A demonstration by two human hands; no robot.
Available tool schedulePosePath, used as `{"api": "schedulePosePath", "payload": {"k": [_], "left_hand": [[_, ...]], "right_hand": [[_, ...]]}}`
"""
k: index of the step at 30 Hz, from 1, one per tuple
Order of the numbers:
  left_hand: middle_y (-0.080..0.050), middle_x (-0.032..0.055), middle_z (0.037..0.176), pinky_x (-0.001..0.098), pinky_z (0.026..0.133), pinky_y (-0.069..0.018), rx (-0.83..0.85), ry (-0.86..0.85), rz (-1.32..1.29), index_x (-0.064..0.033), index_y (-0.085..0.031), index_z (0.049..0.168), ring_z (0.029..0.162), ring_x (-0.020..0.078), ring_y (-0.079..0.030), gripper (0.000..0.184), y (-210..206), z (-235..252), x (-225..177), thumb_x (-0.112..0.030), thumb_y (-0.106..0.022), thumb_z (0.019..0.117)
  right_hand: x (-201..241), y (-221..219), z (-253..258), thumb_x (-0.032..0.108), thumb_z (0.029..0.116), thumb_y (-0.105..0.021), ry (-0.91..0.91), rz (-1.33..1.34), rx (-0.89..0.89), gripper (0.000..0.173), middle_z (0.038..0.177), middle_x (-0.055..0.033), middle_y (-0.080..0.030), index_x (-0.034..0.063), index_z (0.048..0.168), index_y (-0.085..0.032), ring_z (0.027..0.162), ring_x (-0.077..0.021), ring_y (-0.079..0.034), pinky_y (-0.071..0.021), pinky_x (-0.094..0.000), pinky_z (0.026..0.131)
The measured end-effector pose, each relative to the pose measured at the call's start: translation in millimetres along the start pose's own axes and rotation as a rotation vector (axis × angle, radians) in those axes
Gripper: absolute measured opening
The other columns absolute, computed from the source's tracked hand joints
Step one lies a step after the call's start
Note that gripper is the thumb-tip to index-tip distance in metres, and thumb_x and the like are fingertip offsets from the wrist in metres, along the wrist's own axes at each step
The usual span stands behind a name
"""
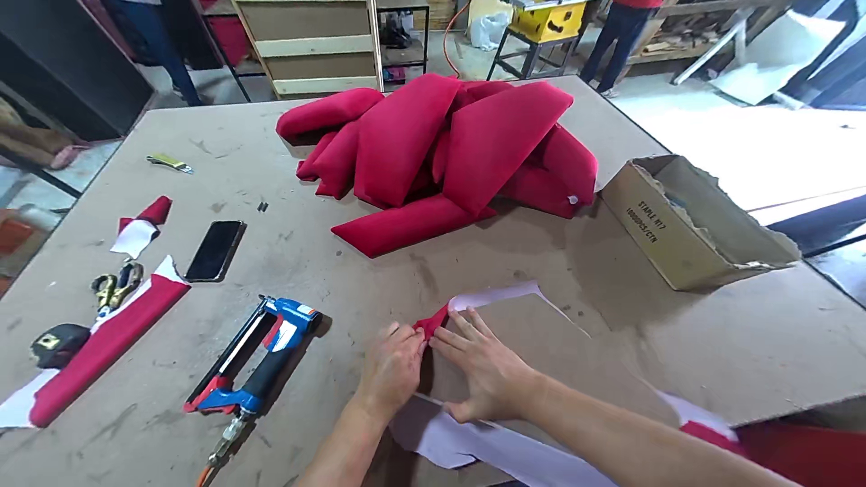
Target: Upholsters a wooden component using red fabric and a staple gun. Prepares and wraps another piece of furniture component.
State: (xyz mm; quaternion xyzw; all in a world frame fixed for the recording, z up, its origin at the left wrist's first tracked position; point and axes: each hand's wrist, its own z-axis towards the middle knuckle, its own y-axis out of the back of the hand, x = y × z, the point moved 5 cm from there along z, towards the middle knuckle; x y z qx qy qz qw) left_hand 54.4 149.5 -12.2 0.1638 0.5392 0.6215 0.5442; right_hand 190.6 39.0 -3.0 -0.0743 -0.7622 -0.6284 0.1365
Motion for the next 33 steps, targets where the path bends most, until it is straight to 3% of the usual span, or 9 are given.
{"api": "schedulePosePath", "payload": {"k": [3,7,9,14,17,20,26,29,33], "left_hand": [[-0.072,0.0014,0.091,0.0364,0.077,-0.0578,-0.010,-0.087,0.094,-0.0117,-0.079,0.095,0.088,0.0194,-0.068,0.027,4,-3,-16,-0.020,-0.054,0.1011],[-0.070,0.0033,0.089,0.0394,0.076,-0.0576,0.070,-0.102,0.122,-0.0088,-0.071,0.079,0.087,0.0220,-0.068,0.021,4,1,-20,-0.012,-0.056,0.0937],[-0.071,0.0023,0.091,0.0397,0.080,-0.0569,0.158,-0.099,0.084,-0.0103,-0.071,0.081,0.091,0.0208,-0.067,0.026,4,2,-22,-0.018,-0.053,0.0981],[-0.071,0.0119,0.118,0.0534,0.103,-0.0515,0.106,0.213,0.190,-0.0161,-0.079,0.111,0.119,0.0300,-0.065,0.035,71,-18,36,-0.042,-0.058,0.1012],[-0.052,0.0329,0.142,0.0690,0.106,-0.0423,0.165,0.689,0.371,-0.0031,-0.050,0.149,0.131,0.0521,-0.051,0.088,104,-52,129,-0.055,-0.078,0.0835],[-0.055,0.0290,0.141,0.0631,0.103,-0.0492,0.340,0.875,0.390,-0.0058,-0.035,0.159,0.125,0.0460,-0.059,0.110,101,-66,178,-0.065,-0.080,0.0779],[-0.071,0.0173,0.106,0.0576,0.090,-0.0546,0.384,1.223,0.050,-0.0038,-0.067,0.124,0.100,0.0324,-0.069,0.052,119,-40,171,-0.039,-0.078,0.0880],[-0.065,0.0064,0.070,0.0396,0.057,-0.0570,0.270,1.087,-0.300,-0.0032,-0.069,0.106,0.058,0.0199,-0.063,0.045,133,-13,122,-0.045,-0.071,0.0884],[-0.071,-0.0001,0.071,0.0392,0.059,-0.0605,0.555,0.774,-0.270,-0.0147,-0.076,0.095,0.060,0.0150,-0.068,0.059,133,39,47,-0.069,-0.073,0.0746]], "right_hand": [[-4,-5,-17,0.066,0.0930,-0.056,0.032,-0.076,-0.517,0.062,0.140,0.0003,-0.063,0.0185,0.131,-0.066,0.138,-0.0190,-0.052,-0.0384,-0.0499,0.119],[7,2,5,0.043,0.1005,-0.044,0.115,-0.085,-0.237,0.064,0.163,0.0084,-0.041,0.0218,0.161,-0.037,0.132,-0.0171,-0.054,-0.0486,-0.0393,0.100],[5,2,16,0.036,0.1030,-0.036,0.103,-0.037,-0.143,0.057,0.161,0.0106,-0.044,0.0210,0.157,-0.043,0.123,-0.0185,-0.057,-0.0486,-0.0395,0.097],[-2,-3,2,0.027,0.1025,-0.041,0.100,0.024,-0.411,0.045,0.147,0.0150,-0.059,0.0288,0.143,-0.062,0.115,-0.0124,-0.064,-0.0529,-0.0359,0.092],[-4,-5,-2,0.027,0.1015,-0.043,0.110,0.056,-0.468,0.043,0.145,0.0137,-0.062,0.0269,0.138,-0.066,0.115,-0.0129,-0.065,-0.0534,-0.0359,0.091],[-6,-5,-1,0.027,0.1017,-0.043,0.138,0.083,-0.476,0.042,0.144,0.0123,-0.062,0.0252,0.136,-0.068,0.116,-0.0134,-0.065,-0.0531,-0.0356,0.092],[-12,-2,-4,0.029,0.1005,-0.046,0.183,0.168,-0.475,0.038,0.138,0.0126,-0.066,0.0257,0.128,-0.072,0.111,-0.0149,-0.067,-0.0540,-0.0375,0.090],[-16,2,-2,0.030,0.0998,-0.047,0.161,0.204,-0.479,0.037,0.136,0.0120,-0.068,0.0251,0.126,-0.073,0.108,-0.0166,-0.068,-0.0544,-0.0401,0.088],[-15,1,0,0.031,0.1003,-0.046,0.139,0.229,-0.461,0.036,0.134,0.0099,-0.069,0.0234,0.121,-0.074,0.106,-0.0187,-0.068,-0.0545,-0.0404,0.085]]}}
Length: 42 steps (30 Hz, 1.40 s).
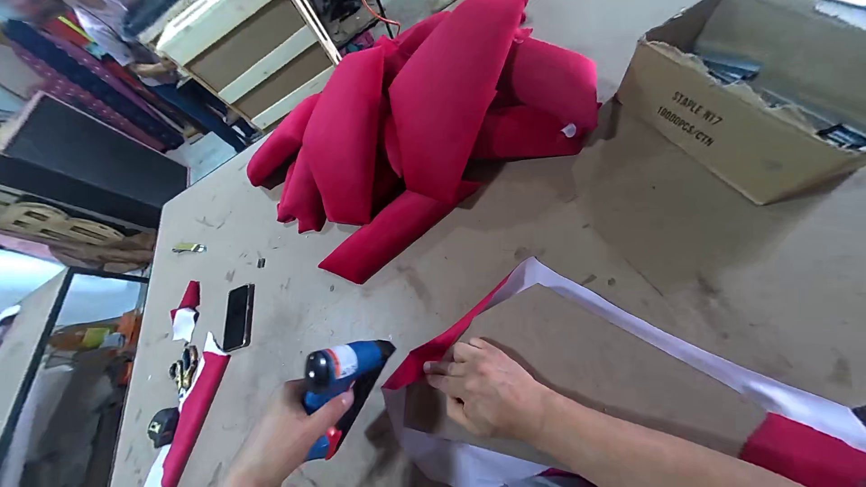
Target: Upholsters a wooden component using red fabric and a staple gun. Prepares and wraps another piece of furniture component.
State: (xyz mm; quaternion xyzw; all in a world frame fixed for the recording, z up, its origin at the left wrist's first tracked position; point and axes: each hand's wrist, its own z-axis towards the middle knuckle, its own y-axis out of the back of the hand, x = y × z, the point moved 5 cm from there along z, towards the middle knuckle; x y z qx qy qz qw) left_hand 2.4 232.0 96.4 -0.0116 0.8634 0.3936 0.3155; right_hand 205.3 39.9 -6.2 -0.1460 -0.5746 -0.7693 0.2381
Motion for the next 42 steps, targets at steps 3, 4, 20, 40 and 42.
{"api": "schedulePosePath", "payload": {"k": [3,4,20,40,42], "left_hand": [[-0.071,-0.0037,0.075,0.0406,0.064,-0.0607,0.088,0.020,0.265,-0.0190,-0.075,0.091,0.066,0.0112,-0.070,0.056,-15,4,-23,-0.072,-0.067,0.0752],[-0.072,-0.0031,0.078,0.0415,0.066,-0.0607,0.113,0.019,0.311,-0.0183,-0.075,0.093,0.070,0.0112,-0.070,0.054,-21,5,-25,-0.069,-0.067,0.0769],[-0.044,0.0344,0.151,0.0710,0.112,-0.0354,-0.221,-0.493,0.666,-0.0006,-0.045,0.153,0.140,0.0543,-0.042,0.105,-84,-10,-53,-0.056,-0.086,0.0734],[-0.002,0.0181,0.172,0.0578,0.120,-0.0325,0.944,-0.593,0.997,-0.0070,-0.011,0.165,0.157,0.0376,-0.016,0.138,-208,47,-243,-0.063,-0.088,0.0651],[-0.001,0.0189,0.172,0.0575,0.119,-0.0333,0.997,-0.573,1.020,-0.0067,-0.010,0.165,0.157,0.0379,-0.016,0.137,-205,50,-250,-0.062,-0.088,0.0669]], "right_hand": [[0,-1,-1,0.031,0.0999,-0.046,-0.013,0.006,0.001,0.035,0.134,0.0109,-0.069,0.0245,0.119,-0.075,0.110,-0.0180,-0.067,-0.0541,-0.0403,0.087],[-1,-1,-2,0.031,0.0997,-0.047,-0.016,0.010,-0.006,0.035,0.133,0.0109,-0.070,0.0243,0.119,-0.075,0.110,-0.0177,-0.067,-0.0542,-0.0404,0.087],[-31,50,-64,0.026,0.0999,-0.051,-0.229,0.044,-0.145,0.036,0.137,0.0099,-0.067,0.0259,0.130,-0.069,0.120,-0.0180,-0.063,-0.0526,-0.0420,0.099],[-213,132,-38,0.027,0.0988,-0.061,-0.649,0.039,0.385,0.036,0.123,-0.0154,-0.067,0.0073,0.129,-0.064,0.115,-0.0343,-0.065,-0.0538,-0.0575,0.096],[-220,122,-21,0.023,0.0959,-0.066,-0.609,0.063,0.431,0.037,0.123,-0.0175,-0.065,0.0037,0.127,-0.063,0.115,-0.0354,-0.064,-0.0540,-0.0567,0.095]]}}
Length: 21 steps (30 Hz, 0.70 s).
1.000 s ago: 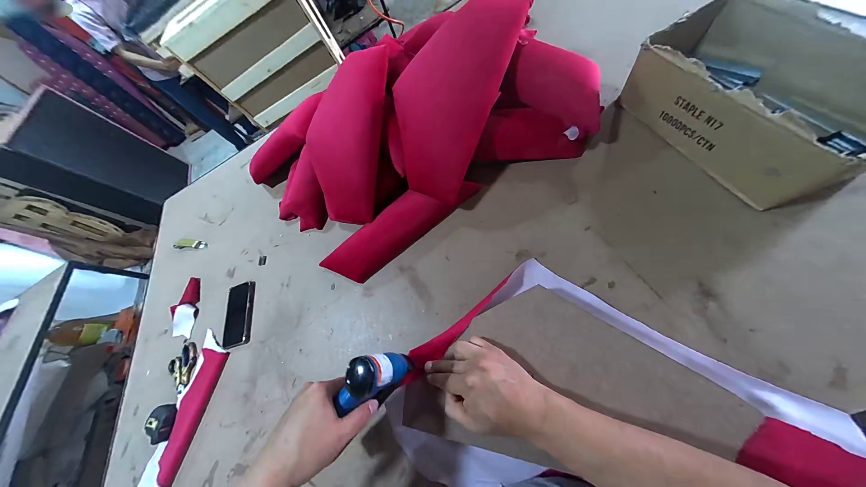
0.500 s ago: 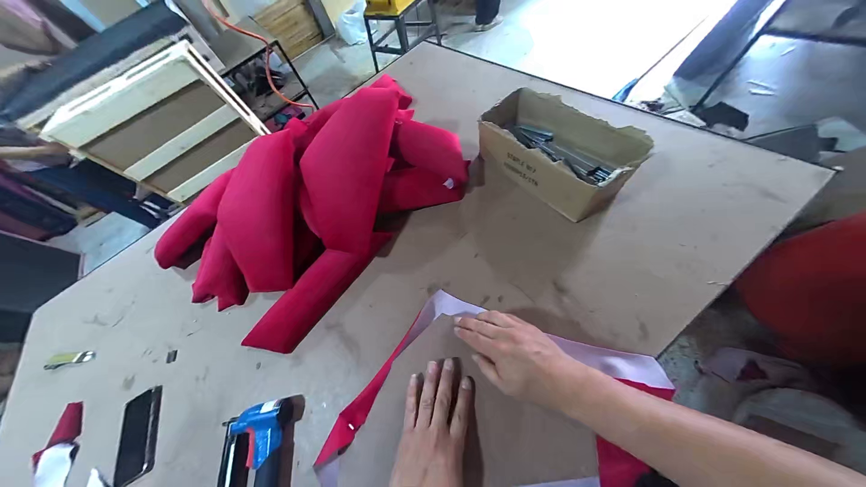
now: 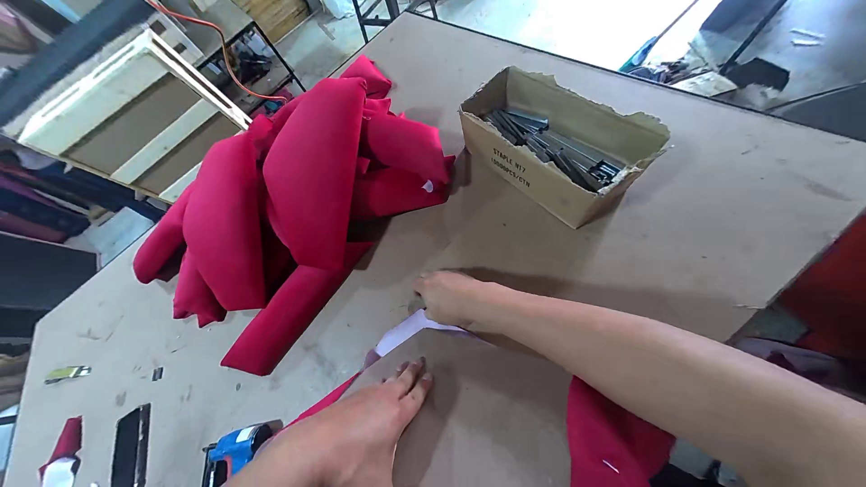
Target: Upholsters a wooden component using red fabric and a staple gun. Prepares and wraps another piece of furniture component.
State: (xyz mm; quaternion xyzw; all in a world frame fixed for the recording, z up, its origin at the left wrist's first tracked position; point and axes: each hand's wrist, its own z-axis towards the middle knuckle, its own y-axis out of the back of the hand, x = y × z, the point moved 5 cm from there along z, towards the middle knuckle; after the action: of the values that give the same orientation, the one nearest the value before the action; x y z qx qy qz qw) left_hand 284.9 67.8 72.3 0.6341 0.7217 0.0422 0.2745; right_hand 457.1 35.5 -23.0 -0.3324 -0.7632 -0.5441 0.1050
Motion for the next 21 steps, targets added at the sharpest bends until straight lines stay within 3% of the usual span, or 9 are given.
{"api": "schedulePosePath", "payload": {"k": [2,4,7,11,13,15,18,21], "left_hand": [[-0.003,0.0194,0.172,0.0559,0.119,-0.0334,0.009,-0.013,-0.008,-0.0069,-0.011,0.165,0.157,0.0370,-0.018,0.136,5,-1,2,-0.061,-0.088,0.0669],[-0.004,0.0194,0.172,0.0551,0.120,-0.0328,0.007,-0.012,-0.018,-0.0074,-0.012,0.165,0.157,0.0370,-0.017,0.135,4,0,2,-0.061,-0.087,0.0666],[-0.001,0.0182,0.172,0.0543,0.122,-0.0298,0.001,-0.003,-0.036,-0.0089,-0.011,0.165,0.158,0.0366,-0.014,0.135,-1,0,2,-0.060,-0.088,0.0668],[-0.001,0.0168,0.173,0.0553,0.122,-0.0294,-0.036,-0.008,-0.045,-0.0092,-0.012,0.165,0.158,0.0362,-0.013,0.135,-6,0,3,-0.060,-0.088,0.0659],[0.000,0.0176,0.173,0.0587,0.123,-0.0256,-0.052,0.009,-0.068,-0.0083,-0.012,0.165,0.158,0.0376,-0.010,0.135,-9,2,0,-0.058,-0.089,0.0660],[0.001,0.0181,0.172,0.0630,0.122,-0.0225,-0.079,0.040,-0.075,-0.0081,-0.012,0.165,0.159,0.0388,-0.007,0.136,-16,6,-5,-0.058,-0.089,0.0658],[-0.002,0.0183,0.172,0.0660,0.121,-0.0221,-0.226,0.110,-0.051,-0.0093,-0.016,0.165,0.158,0.0401,-0.008,0.138,-43,14,-15,-0.058,-0.091,0.0600],[-0.020,0.0210,0.169,0.0664,0.119,-0.0278,-0.612,0.148,0.068,-0.0081,-0.031,0.161,0.155,0.0425,-0.023,0.135,-86,23,-27,-0.061,-0.089,0.0515]], "right_hand": [[13,-3,6,0.019,0.0973,-0.064,0.069,-0.042,0.103,0.035,0.124,-0.0203,-0.064,-0.0014,0.125,-0.063,0.117,-0.0376,-0.063,-0.0533,-0.0576,0.096],[23,-4,5,0.015,0.0994,-0.060,0.107,-0.082,0.172,0.024,0.116,-0.0208,-0.066,-0.0026,0.115,-0.065,0.110,-0.0381,-0.066,-0.0548,-0.0580,0.089],[27,-3,8,0.016,0.0991,-0.060,0.071,-0.092,0.212,0.019,0.105,-0.0199,-0.068,-0.0015,0.104,-0.068,0.101,-0.0375,-0.068,-0.0563,-0.0581,0.082],[32,0,0,0.014,0.0984,-0.061,0.069,-0.099,0.207,0.017,0.101,-0.0194,-0.068,-0.0012,0.096,-0.068,0.099,-0.0366,-0.068,-0.0564,-0.0565,0.083],[36,-5,-7,0.015,0.0988,-0.061,0.115,-0.093,0.137,0.017,0.097,-0.0181,-0.069,-0.0008,0.098,-0.068,0.095,-0.0356,-0.069,-0.0565,-0.0552,0.082],[41,-15,-18,0.012,0.0975,-0.063,0.131,-0.078,0.060,0.017,0.099,-0.0171,-0.069,-0.0009,0.108,-0.067,0.094,-0.0344,-0.069,-0.0570,-0.0533,0.082],[48,-27,-38,0.014,0.1036,-0.052,0.081,-0.068,-0.007,0.021,0.103,-0.0156,-0.068,0.0012,0.115,-0.064,0.099,-0.0323,-0.069,-0.0565,-0.0493,0.085],[59,-41,-61,0.019,0.1063,-0.048,0.011,-0.058,-0.110,0.025,0.108,-0.0155,-0.068,0.0021,0.114,-0.064,0.107,-0.0313,-0.068,-0.0562,-0.0472,0.090]]}}
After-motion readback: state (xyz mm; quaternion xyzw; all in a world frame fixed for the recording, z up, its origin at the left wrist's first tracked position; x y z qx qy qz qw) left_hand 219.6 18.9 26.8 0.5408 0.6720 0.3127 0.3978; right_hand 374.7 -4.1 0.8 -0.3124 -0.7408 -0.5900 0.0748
